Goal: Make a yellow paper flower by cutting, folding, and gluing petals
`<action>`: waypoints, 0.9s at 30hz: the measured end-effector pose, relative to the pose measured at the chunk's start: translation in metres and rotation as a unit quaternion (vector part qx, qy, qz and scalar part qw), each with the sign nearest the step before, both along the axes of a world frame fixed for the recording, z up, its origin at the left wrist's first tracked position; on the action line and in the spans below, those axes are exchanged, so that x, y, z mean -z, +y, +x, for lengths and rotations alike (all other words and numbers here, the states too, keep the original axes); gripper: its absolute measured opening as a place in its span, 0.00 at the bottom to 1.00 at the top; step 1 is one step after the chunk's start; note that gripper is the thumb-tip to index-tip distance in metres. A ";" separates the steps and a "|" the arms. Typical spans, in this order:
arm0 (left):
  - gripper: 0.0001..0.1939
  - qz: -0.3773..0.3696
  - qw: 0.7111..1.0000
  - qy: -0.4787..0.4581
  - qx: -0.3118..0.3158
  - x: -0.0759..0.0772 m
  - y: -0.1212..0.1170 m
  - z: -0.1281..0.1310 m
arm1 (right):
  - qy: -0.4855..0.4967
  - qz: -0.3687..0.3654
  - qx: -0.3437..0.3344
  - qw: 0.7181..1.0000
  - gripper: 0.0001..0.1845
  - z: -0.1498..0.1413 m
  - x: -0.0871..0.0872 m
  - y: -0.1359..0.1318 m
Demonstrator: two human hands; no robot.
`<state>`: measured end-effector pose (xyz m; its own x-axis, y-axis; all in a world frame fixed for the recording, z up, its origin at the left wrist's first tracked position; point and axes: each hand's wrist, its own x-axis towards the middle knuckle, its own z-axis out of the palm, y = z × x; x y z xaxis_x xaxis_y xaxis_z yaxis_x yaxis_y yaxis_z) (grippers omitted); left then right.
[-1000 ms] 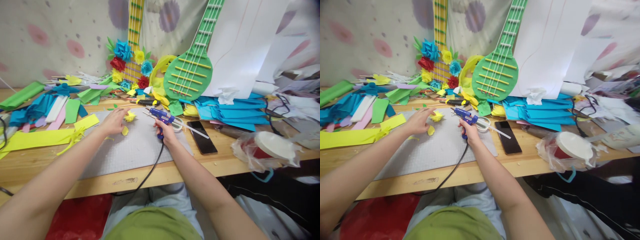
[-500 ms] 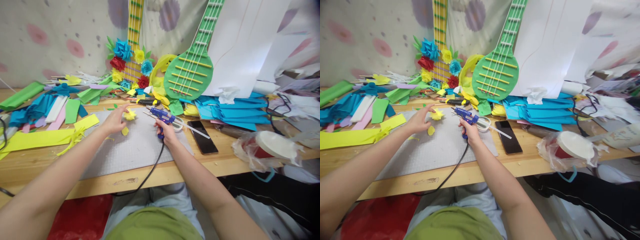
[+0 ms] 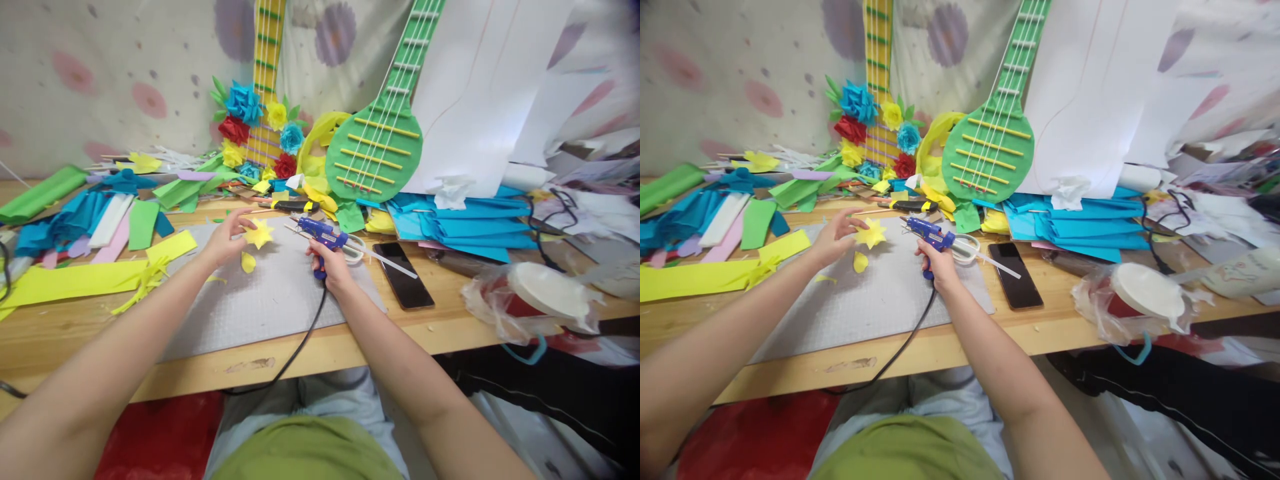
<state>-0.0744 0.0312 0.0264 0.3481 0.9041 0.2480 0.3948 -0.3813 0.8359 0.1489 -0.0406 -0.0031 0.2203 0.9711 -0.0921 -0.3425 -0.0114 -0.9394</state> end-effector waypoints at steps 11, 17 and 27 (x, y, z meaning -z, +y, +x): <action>0.18 -0.177 0.964 -0.195 -0.050 -0.003 0.006 0.010 | -0.005 -0.003 0.001 1.000 0.15 0.000 0.002 0.001; 0.19 -0.176 0.963 -0.193 -0.073 -0.005 0.004 0.018 | -0.003 0.002 -0.002 1.000 0.15 0.001 0.002 0.001; 0.21 -0.168 0.954 -0.131 -0.212 0.004 -0.002 0.018 | -0.009 0.001 -0.003 1.000 0.15 0.000 0.003 0.001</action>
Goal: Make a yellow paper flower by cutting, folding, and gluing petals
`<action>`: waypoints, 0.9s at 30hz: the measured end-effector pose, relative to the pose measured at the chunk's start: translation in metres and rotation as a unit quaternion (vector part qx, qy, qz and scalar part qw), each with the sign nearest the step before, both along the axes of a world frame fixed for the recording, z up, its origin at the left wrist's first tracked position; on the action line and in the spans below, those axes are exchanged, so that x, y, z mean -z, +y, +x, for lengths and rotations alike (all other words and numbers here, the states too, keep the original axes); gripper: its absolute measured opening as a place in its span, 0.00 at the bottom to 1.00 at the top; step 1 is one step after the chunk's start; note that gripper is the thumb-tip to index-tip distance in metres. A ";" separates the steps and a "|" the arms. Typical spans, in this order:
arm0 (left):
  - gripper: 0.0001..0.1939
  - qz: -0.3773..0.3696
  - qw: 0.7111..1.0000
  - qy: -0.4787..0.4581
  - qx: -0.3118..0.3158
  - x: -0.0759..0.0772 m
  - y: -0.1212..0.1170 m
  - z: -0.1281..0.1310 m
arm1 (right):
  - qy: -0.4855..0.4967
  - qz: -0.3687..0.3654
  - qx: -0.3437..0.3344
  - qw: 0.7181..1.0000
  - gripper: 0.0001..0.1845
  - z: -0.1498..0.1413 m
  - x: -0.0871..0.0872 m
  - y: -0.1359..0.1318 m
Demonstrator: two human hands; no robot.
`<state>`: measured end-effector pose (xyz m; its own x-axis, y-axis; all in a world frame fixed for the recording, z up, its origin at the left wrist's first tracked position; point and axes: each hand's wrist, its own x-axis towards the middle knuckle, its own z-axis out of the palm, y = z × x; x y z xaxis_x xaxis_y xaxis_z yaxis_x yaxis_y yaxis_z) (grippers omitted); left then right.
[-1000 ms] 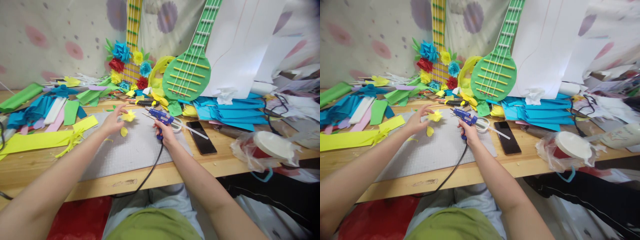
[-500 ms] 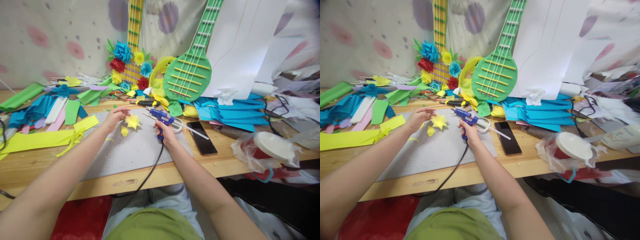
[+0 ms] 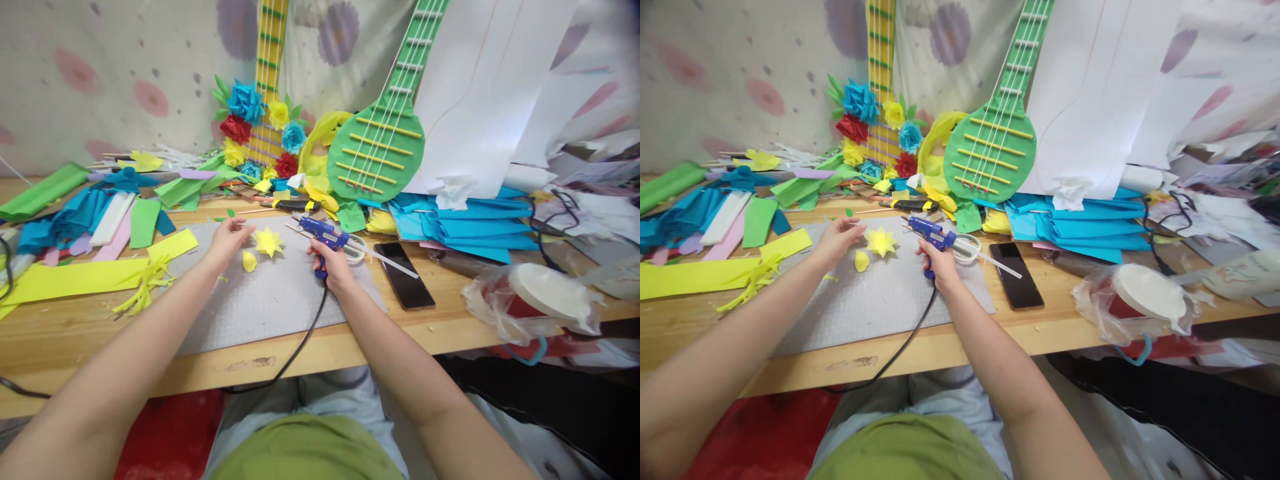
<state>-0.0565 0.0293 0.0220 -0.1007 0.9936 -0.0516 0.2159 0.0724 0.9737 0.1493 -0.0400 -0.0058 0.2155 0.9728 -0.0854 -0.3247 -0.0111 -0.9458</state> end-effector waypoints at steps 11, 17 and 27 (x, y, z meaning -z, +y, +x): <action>0.30 -0.019 0.961 0.273 0.045 0.001 0.005 0.020 | 0.009 -0.001 0.004 1.000 0.14 0.001 0.002 0.002; 0.25 -0.048 0.975 0.215 0.044 -0.006 0.003 0.021 | 0.004 0.000 0.001 1.000 0.15 0.001 0.002 0.001; 0.21 -0.070 0.991 0.107 0.046 -0.003 0.011 0.026 | -0.010 -0.008 0.006 1.000 0.15 0.001 0.001 0.000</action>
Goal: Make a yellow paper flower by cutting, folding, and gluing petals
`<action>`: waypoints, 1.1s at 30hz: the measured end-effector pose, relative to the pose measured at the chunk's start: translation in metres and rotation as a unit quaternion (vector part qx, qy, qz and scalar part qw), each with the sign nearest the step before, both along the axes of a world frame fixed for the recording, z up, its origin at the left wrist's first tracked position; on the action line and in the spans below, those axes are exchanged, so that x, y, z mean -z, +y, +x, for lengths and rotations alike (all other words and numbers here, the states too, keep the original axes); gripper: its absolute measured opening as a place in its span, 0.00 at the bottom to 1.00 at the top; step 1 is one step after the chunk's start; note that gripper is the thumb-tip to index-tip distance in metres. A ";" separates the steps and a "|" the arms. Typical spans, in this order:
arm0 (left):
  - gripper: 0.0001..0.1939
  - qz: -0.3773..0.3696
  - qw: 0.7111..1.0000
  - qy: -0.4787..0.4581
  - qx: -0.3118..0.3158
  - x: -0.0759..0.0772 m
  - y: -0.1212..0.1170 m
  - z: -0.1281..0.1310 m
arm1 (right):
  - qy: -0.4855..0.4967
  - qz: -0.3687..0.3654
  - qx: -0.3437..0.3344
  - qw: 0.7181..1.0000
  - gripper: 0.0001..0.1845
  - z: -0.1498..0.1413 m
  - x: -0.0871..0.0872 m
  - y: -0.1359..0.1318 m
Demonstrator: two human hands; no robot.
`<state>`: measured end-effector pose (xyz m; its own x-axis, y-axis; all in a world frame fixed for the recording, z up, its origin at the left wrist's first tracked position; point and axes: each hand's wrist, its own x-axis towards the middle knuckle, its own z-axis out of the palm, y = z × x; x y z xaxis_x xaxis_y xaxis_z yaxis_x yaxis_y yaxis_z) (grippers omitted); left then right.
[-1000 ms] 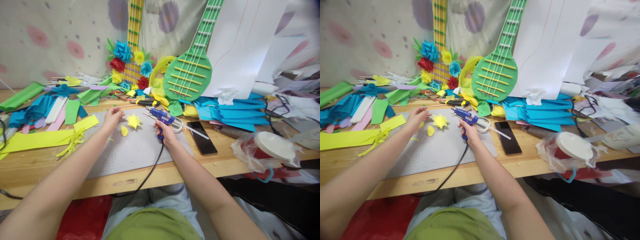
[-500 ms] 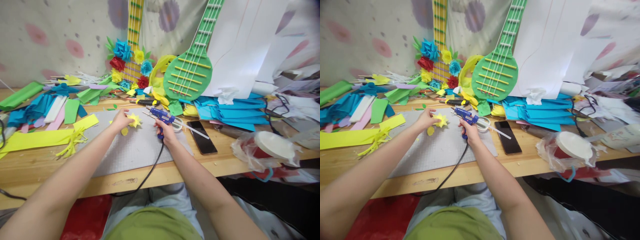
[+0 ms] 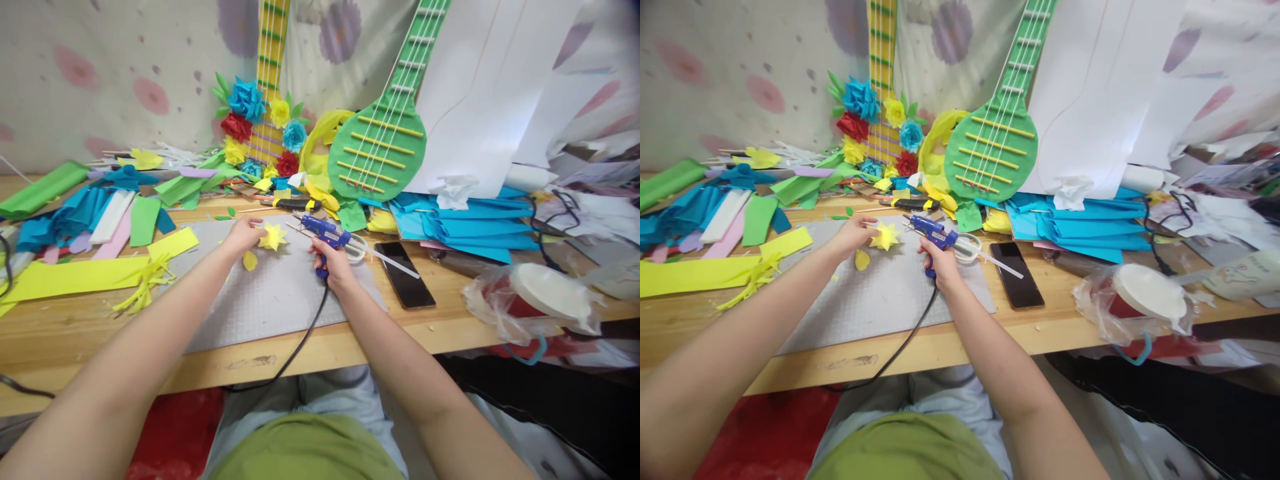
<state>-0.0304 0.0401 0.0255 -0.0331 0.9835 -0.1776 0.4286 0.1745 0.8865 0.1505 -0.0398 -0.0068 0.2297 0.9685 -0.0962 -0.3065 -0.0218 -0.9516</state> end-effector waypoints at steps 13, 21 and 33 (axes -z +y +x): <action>0.12 0.160 0.981 0.098 -0.055 0.012 -0.013 -0.051 | -0.021 0.006 0.000 1.000 0.15 -0.001 0.000 -0.001; 0.14 0.196 0.950 0.225 0.091 0.037 -0.049 -0.070 | -0.014 0.005 -0.001 1.000 0.14 -0.001 -0.002 -0.002; 0.14 0.212 0.930 0.285 0.094 0.037 -0.053 -0.061 | -0.027 0.009 0.004 1.000 0.15 0.000 0.004 0.000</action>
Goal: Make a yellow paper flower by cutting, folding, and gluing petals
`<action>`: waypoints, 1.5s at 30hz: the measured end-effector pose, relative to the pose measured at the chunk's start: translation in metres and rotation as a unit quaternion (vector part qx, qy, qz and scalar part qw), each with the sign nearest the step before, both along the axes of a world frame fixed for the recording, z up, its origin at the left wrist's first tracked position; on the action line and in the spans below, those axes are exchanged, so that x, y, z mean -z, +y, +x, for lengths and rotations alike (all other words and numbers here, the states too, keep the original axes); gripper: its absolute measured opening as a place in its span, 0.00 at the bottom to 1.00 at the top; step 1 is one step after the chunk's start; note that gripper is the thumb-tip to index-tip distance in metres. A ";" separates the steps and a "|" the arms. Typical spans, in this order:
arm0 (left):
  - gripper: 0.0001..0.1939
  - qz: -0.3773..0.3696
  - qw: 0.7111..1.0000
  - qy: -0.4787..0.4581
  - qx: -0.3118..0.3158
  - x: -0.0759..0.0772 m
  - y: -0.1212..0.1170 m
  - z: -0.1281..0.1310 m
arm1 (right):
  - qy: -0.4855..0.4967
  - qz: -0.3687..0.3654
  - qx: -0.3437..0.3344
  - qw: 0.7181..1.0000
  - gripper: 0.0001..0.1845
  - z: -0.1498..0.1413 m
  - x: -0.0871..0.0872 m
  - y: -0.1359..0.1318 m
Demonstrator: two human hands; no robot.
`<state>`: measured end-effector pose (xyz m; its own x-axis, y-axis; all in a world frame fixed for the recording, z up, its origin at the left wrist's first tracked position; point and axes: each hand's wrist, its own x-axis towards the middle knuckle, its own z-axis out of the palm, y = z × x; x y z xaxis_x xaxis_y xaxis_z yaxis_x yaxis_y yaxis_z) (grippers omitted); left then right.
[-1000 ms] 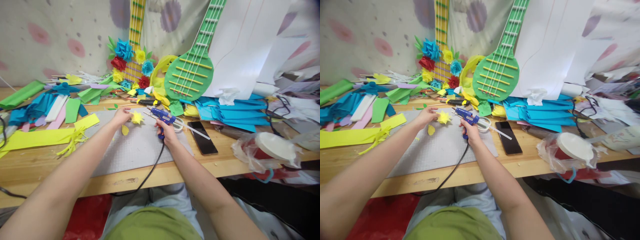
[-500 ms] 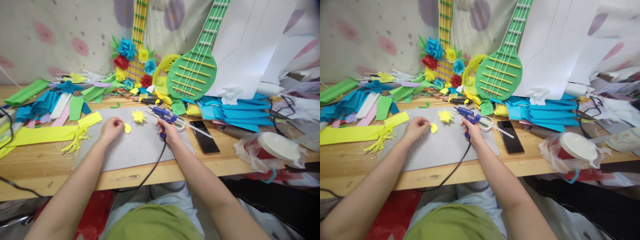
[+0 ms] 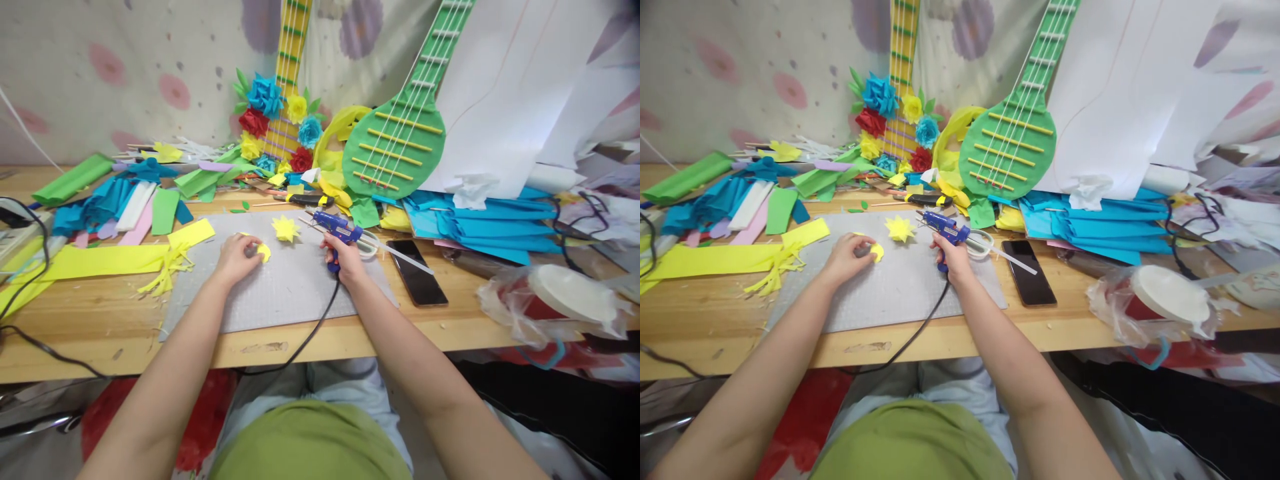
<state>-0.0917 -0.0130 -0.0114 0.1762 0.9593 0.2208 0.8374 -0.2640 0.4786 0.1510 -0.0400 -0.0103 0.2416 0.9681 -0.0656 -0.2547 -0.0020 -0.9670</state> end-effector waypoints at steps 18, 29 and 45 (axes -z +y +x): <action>0.08 0.021 0.999 0.031 0.006 0.002 -0.001 0.002 | 0.007 0.011 -0.001 1.000 0.13 0.000 0.001 0.000; 0.09 0.034 0.998 -0.055 -0.008 0.004 0.003 -0.002 | 0.000 0.012 0.002 1.000 0.13 0.000 0.003 0.000; 0.14 -0.026 0.983 -0.091 -0.154 -0.003 -0.002 -0.003 | -0.004 0.012 0.006 1.000 0.13 -0.001 0.000 -0.001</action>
